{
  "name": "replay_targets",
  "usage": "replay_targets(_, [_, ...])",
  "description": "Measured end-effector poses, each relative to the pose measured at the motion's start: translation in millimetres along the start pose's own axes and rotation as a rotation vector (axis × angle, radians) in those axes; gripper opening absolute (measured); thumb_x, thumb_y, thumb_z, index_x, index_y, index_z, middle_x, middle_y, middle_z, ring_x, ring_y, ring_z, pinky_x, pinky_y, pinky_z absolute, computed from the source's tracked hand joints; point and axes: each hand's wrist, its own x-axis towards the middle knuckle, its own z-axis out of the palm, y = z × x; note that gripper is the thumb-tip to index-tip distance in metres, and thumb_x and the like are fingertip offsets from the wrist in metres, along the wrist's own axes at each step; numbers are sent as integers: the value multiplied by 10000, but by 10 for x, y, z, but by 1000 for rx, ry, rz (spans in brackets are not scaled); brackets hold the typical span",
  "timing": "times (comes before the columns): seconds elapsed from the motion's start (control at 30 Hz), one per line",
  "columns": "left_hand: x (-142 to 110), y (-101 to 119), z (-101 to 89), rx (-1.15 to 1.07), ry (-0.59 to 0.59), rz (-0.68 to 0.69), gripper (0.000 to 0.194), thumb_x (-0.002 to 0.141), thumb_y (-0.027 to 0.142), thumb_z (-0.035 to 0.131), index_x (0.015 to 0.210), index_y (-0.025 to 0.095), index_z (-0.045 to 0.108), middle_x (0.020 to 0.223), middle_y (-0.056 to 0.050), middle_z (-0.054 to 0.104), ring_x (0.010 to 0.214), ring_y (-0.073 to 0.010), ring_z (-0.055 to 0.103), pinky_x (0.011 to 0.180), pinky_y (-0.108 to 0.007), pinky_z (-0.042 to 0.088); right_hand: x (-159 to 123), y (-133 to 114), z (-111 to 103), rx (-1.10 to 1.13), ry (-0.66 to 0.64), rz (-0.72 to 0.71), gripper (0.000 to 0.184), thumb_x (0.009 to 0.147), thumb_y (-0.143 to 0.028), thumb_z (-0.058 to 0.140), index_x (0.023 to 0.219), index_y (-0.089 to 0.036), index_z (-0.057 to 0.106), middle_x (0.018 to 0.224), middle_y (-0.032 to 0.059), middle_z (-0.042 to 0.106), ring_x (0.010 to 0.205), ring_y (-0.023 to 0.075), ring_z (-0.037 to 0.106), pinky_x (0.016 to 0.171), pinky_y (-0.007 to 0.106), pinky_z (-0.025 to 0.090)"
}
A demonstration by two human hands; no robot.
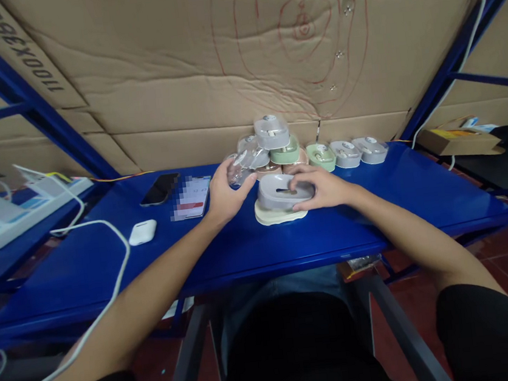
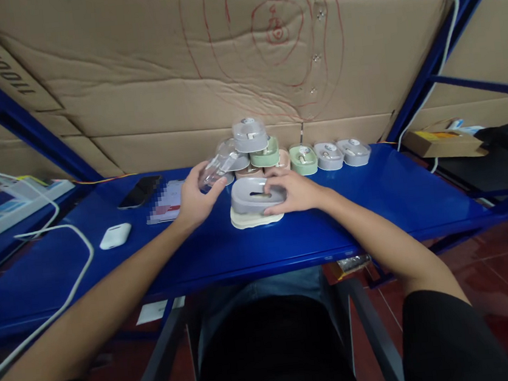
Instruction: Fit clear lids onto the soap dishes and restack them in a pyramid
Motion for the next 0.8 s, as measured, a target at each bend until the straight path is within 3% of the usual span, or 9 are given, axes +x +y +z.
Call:
replay_targets(0.2, [-17,15,-10,52,-42,24,695,861,543,847,1417,189,626,1408,-184,765,1242,-360,777,1140,-563,608,-3,-29,261,-50,-25,-17,598,828,-654,904,1216,-229,745,1422,170,672,1307,371,681,1140,577,578])
replay_targets(0.6, [-24,22,-12,75,-83,26,754,863,567,831,1451,149,613,1399,-209,759,1243,-372,778,1155,-588,599,-25,42,316,-92,-43,-43,739,898,-684,835,1428,-183,720,1494,213,659,1370,396,672,1190,602,561])
replay_targets(0.8, [-30,-22,0,60,-107,21,728,874,486,856,1476,167,599,1418,-195,754,1261,-363,773,1173,-600,596,-24,-12,389,-184,-63,-72,902,935,-674,783,1658,-191,542,1655,249,545,1519,461,546,1237,694,490])
